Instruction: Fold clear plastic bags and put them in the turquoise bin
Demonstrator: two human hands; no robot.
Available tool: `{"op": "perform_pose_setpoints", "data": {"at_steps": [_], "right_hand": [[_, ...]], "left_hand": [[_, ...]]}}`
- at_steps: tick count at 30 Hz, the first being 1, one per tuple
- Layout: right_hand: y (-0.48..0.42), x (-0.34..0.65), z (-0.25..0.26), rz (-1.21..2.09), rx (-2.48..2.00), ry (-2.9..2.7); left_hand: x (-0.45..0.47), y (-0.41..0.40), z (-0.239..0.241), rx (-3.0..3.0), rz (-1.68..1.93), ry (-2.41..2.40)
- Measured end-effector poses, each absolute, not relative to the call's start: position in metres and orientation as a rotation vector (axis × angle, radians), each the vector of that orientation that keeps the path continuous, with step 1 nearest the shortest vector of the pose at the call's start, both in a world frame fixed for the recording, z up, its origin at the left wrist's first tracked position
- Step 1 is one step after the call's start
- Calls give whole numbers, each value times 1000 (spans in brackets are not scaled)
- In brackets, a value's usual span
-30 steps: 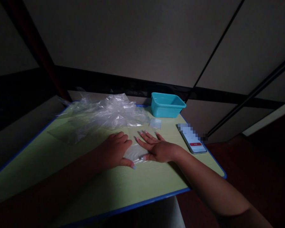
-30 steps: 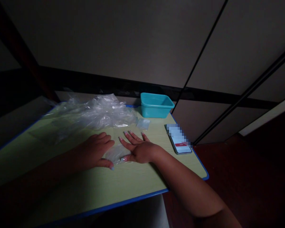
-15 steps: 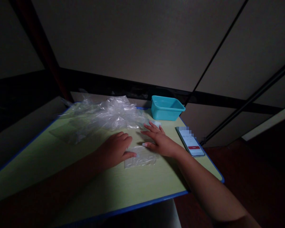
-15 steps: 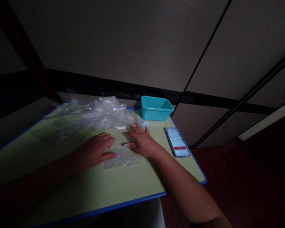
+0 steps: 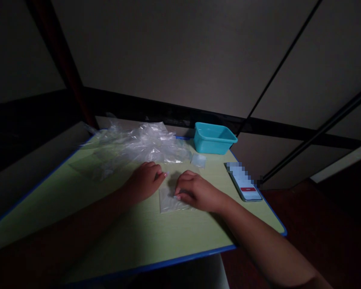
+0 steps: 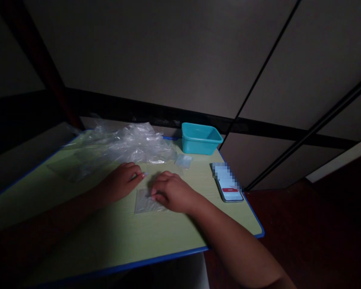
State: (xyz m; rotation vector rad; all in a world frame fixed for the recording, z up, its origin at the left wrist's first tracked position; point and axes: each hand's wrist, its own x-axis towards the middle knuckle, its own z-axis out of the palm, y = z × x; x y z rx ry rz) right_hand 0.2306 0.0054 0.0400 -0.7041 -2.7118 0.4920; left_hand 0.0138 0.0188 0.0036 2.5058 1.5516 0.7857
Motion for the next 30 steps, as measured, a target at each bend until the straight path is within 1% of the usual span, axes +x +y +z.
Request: {"op": "perform_pose_setpoints", "data": {"at_steps": [4,10,17,24,30], "right_hand": [[-17,226,51,587,-462,-2914],[-40,229,61,718,-501,-3167],[-42,228,58,732,-590,-3165],[-40,225,51,646,-574,-3117],[-35,225,49,646,-534,-3052]], "left_hand": [[15,19,6,2462,834,1556],[20,14,8,2463,827,1567],[19,15,9,2458,874,1507],[18,16,8,2497,925,1430],[18,16,9,2536,940,1366]]}}
